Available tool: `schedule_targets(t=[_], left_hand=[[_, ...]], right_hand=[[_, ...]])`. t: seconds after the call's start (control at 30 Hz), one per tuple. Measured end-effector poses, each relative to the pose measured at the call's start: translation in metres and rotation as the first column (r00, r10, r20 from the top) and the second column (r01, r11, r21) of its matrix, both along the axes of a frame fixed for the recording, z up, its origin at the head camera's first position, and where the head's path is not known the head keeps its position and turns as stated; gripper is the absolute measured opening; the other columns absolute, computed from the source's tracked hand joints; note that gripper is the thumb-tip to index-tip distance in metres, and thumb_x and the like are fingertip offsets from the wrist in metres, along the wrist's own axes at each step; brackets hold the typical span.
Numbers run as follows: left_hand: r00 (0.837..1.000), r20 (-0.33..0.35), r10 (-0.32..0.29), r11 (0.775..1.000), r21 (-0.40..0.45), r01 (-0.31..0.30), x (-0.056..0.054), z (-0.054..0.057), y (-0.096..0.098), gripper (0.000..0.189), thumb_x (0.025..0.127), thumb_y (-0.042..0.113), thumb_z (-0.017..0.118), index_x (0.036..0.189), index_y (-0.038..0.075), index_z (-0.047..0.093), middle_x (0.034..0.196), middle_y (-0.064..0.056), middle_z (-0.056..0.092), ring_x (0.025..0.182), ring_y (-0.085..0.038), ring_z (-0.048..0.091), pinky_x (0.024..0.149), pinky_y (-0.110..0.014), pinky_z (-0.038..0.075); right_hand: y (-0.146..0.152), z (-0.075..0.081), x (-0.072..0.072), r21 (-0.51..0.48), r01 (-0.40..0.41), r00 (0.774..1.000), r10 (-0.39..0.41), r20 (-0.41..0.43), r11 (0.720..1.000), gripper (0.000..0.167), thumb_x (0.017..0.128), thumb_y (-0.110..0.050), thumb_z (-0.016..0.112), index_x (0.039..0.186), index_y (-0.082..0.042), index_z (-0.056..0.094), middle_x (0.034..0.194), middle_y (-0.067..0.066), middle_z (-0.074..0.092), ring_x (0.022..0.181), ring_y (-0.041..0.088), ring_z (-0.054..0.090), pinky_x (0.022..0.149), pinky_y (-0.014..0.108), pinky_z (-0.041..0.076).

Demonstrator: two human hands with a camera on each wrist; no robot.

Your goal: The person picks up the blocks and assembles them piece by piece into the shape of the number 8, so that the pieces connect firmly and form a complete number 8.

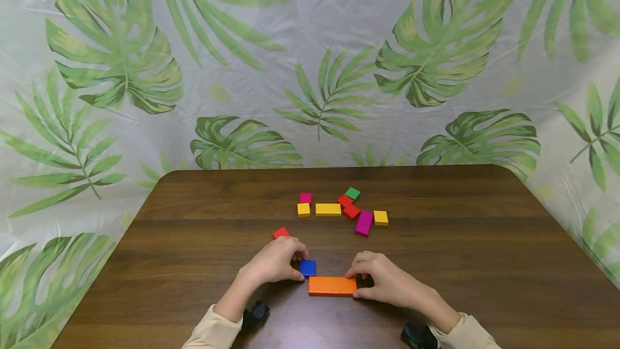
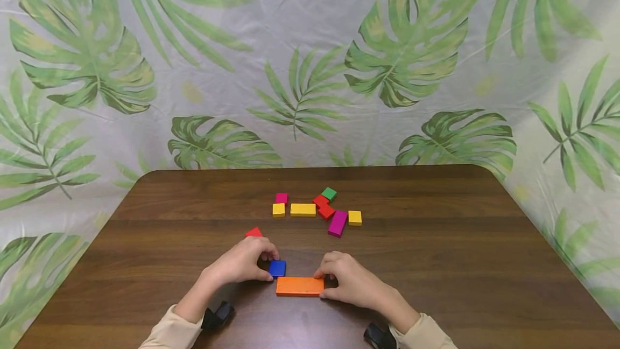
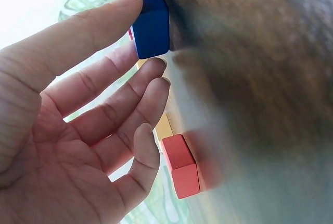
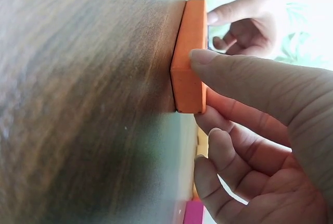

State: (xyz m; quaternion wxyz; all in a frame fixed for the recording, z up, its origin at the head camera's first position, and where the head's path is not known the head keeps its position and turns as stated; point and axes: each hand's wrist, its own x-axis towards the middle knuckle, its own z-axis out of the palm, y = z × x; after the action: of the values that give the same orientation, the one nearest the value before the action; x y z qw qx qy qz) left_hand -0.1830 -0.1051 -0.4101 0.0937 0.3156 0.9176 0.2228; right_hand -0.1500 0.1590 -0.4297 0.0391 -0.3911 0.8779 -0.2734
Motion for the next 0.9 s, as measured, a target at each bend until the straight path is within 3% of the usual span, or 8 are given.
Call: schedule_targets(t=[0.33,0.9], left_hand=[[0.999,0.035,0.003,1.0,0.017,-0.003,0.0002,0.0007,-0.0002,0.027,0.068,0.015,0.083,0.09,0.007,0.068,0.083,-0.001,0.063,0.073,-0.01,0.053,0.065,-0.018,0.044],[1.0,0.028,-0.005,1.0,0.015,0.005,-0.0001,0.0,-0.0002,0.027,0.068,0.015,0.082,0.09,0.008,0.068,0.083,-0.002,0.064,0.073,-0.01,0.054,0.065,-0.018,0.044]], right_hand=[[0.0002,0.0015,0.0012,0.012,0.007,1.0,-0.007,0.002,1.0,0.022,0.077,-0.02,0.076,0.097,-0.013,0.071,0.09,-0.006,0.061,0.08,0.001,0.049,0.068,0.015,0.046],[0.0005,0.0001,0.0011,0.006,0.003,1.0,-0.003,-0.012,1.0,0.022,0.077,-0.022,0.076,0.097,-0.014,0.071,0.089,-0.007,0.061,0.079,0.001,0.049,0.068,0.015,0.046]])
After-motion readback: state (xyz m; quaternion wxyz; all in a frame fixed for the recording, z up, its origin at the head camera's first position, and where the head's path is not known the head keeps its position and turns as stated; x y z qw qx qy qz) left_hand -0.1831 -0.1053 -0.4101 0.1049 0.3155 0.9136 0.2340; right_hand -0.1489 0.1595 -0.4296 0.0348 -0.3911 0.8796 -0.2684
